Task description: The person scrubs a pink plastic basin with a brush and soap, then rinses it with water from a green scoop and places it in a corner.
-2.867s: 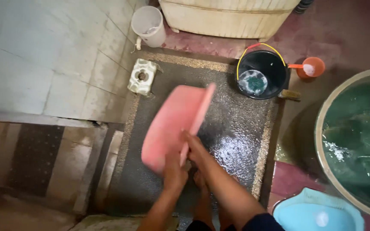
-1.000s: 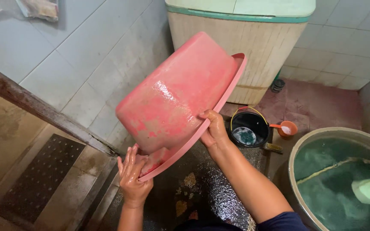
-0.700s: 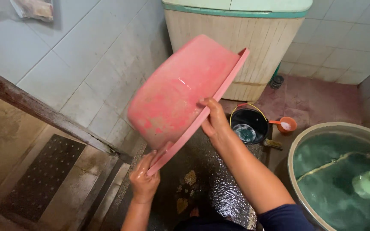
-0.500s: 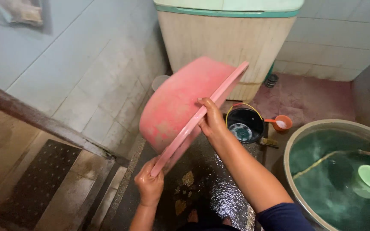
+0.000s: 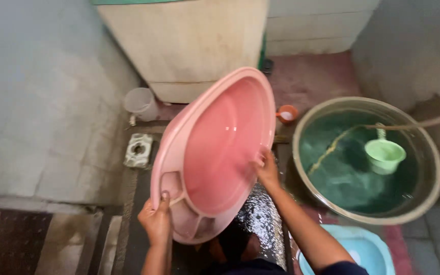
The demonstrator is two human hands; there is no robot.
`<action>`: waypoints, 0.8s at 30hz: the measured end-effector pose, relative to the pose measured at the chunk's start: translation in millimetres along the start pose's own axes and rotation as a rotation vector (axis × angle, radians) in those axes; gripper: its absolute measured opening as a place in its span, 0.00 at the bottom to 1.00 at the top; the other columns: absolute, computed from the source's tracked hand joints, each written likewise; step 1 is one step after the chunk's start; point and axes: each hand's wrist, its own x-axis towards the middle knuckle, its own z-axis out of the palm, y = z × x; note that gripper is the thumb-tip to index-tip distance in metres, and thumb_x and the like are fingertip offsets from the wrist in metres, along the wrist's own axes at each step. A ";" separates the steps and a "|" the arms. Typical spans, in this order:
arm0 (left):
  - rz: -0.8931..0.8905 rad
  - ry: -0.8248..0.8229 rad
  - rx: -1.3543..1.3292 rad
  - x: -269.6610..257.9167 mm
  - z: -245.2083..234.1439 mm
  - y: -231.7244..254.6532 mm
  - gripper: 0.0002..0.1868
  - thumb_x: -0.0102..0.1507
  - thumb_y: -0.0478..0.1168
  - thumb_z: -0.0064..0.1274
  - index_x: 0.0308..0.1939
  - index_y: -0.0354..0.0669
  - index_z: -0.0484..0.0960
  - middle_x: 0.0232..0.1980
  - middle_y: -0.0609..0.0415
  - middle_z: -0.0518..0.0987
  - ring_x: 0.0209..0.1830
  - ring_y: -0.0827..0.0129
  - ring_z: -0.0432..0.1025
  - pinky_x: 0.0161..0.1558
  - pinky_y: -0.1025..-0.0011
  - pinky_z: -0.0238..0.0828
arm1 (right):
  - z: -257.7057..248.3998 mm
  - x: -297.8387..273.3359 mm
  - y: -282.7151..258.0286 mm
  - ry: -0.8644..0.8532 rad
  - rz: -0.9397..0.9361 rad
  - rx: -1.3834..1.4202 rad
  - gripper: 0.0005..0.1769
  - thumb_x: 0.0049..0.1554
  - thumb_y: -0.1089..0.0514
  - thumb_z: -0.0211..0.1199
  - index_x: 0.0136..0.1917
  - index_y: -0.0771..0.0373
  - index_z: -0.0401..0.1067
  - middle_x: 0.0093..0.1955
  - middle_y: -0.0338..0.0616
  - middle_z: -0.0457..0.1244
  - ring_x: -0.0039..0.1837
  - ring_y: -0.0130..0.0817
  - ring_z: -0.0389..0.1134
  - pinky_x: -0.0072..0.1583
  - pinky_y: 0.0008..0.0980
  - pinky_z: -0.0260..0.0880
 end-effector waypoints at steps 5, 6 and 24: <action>0.070 -0.020 0.054 2.0 25.1 -1.3 0.08 0.63 0.36 0.61 0.41 0.33 0.85 0.30 0.65 0.73 0.27 0.82 0.61 0.29 0.78 0.55 | -47.5 -79.3 35.1 -0.026 0.885 0.261 0.56 0.52 0.39 0.68 0.81 0.61 0.41 0.76 0.56 0.51 0.75 0.50 0.57 0.65 0.54 0.73; 0.077 -0.038 0.060 2.2 30.6 1.7 0.08 0.63 0.36 0.61 0.41 0.33 0.85 0.30 0.65 0.73 0.27 0.82 0.61 0.29 0.78 0.55 | -37.9 -89.5 47.4 -0.011 0.886 0.275 0.56 0.52 0.39 0.68 0.81 0.61 0.41 0.76 0.56 0.51 0.75 0.50 0.57 0.65 0.54 0.73; -0.053 -0.165 -0.200 60.4 138.6 76.4 0.15 0.64 0.37 0.57 0.54 0.37 0.80 0.44 0.54 0.80 0.42 0.71 0.75 0.46 0.70 0.73 | -13.7 -13.4 39.4 -0.141 0.719 1.426 0.40 0.56 0.40 0.64 0.74 0.62 0.60 0.68 0.52 0.66 0.67 0.45 0.69 0.66 0.49 0.72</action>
